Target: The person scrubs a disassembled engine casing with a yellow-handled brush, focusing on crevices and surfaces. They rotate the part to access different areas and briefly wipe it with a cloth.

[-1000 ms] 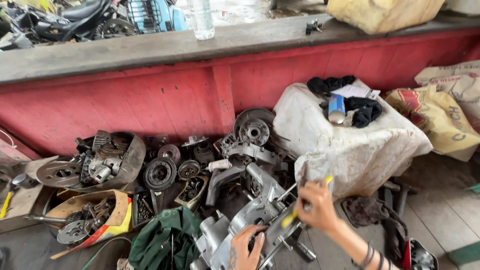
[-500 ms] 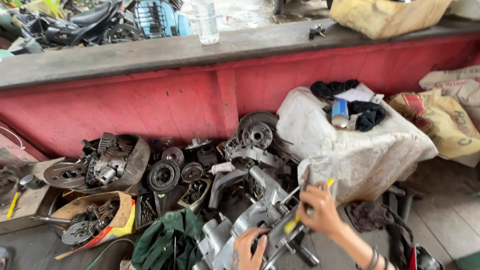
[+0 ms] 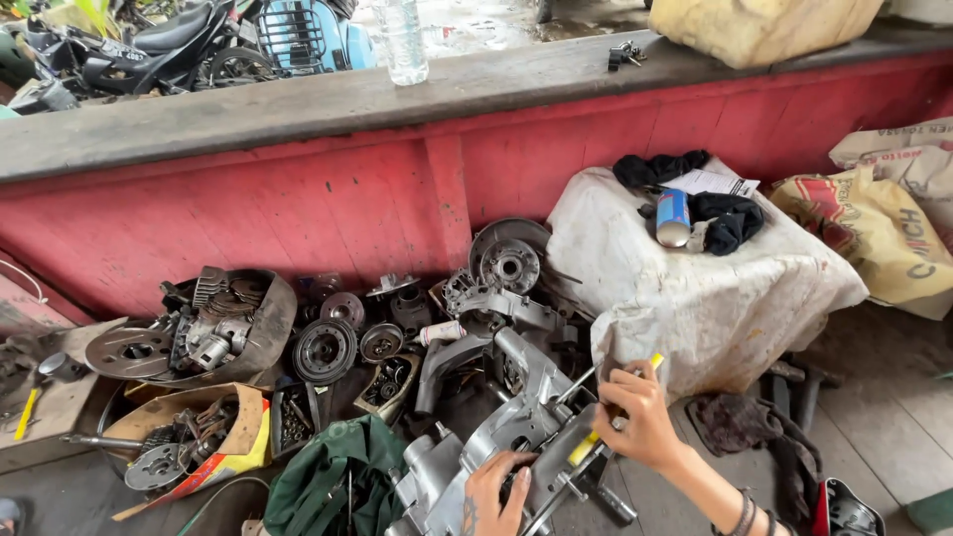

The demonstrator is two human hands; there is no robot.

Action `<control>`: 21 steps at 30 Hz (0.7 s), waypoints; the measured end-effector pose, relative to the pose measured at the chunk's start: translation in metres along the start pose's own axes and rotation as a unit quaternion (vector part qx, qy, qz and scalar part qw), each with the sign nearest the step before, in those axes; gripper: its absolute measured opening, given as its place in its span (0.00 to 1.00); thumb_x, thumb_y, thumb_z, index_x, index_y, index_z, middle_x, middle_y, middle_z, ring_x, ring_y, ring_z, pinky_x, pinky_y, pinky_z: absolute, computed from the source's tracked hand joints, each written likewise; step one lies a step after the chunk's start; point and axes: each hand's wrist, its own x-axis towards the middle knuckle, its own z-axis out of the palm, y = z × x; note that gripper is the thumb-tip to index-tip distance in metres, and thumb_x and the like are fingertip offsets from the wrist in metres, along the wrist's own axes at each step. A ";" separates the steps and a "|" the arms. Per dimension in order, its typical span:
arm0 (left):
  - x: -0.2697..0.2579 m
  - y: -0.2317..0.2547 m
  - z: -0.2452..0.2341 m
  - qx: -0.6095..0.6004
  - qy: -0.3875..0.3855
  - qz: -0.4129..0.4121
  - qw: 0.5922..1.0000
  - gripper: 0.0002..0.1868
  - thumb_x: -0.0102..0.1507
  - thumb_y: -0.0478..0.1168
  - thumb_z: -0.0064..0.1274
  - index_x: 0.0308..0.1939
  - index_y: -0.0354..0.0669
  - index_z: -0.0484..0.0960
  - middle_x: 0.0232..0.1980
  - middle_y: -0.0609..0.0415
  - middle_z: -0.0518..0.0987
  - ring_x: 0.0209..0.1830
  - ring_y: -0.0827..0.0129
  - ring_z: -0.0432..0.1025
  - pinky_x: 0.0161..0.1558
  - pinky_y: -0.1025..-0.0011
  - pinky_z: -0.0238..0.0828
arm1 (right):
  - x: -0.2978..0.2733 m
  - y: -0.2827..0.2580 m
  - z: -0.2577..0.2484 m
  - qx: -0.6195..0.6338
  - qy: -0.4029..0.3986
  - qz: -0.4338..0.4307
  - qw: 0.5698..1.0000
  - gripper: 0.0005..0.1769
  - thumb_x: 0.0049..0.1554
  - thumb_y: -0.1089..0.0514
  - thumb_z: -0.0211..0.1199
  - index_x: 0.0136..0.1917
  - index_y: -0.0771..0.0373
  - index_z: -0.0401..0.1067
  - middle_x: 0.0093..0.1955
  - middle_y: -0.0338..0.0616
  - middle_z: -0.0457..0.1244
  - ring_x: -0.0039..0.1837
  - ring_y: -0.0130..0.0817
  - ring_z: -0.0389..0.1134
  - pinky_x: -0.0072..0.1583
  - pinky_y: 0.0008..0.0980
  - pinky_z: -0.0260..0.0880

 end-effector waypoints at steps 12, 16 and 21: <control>0.005 -0.003 0.005 -0.013 0.032 0.010 0.999 0.27 0.66 0.60 0.41 0.38 0.47 0.89 0.36 0.59 0.88 0.37 0.71 0.82 0.37 0.73 0.73 | 0.005 0.054 0.007 -0.099 -0.028 0.030 0.994 0.05 0.46 0.61 0.63 0.30 0.54 0.74 0.27 0.32 0.66 0.33 0.26 0.63 0.60 0.41 0.58; 0.006 0.005 0.002 -0.029 0.001 -0.098 0.995 0.27 0.64 0.62 0.44 0.39 0.49 0.91 0.37 0.60 0.88 0.37 0.73 0.83 0.40 0.74 0.76 | 0.002 0.026 0.004 -0.057 -0.026 0.004 0.998 0.06 0.44 0.64 0.59 0.30 0.53 0.72 0.24 0.31 0.62 0.31 0.26 0.60 0.56 0.39 0.61; 0.003 -0.016 0.010 -0.013 0.045 0.054 0.997 0.32 0.66 0.65 0.39 0.40 0.46 0.90 0.35 0.58 0.89 0.34 0.73 0.83 0.35 0.75 0.75 | -0.005 0.063 0.008 -0.112 -0.029 0.060 0.991 0.04 0.48 0.59 0.63 0.31 0.53 0.75 0.26 0.30 0.64 0.31 0.24 0.59 0.57 0.39 0.56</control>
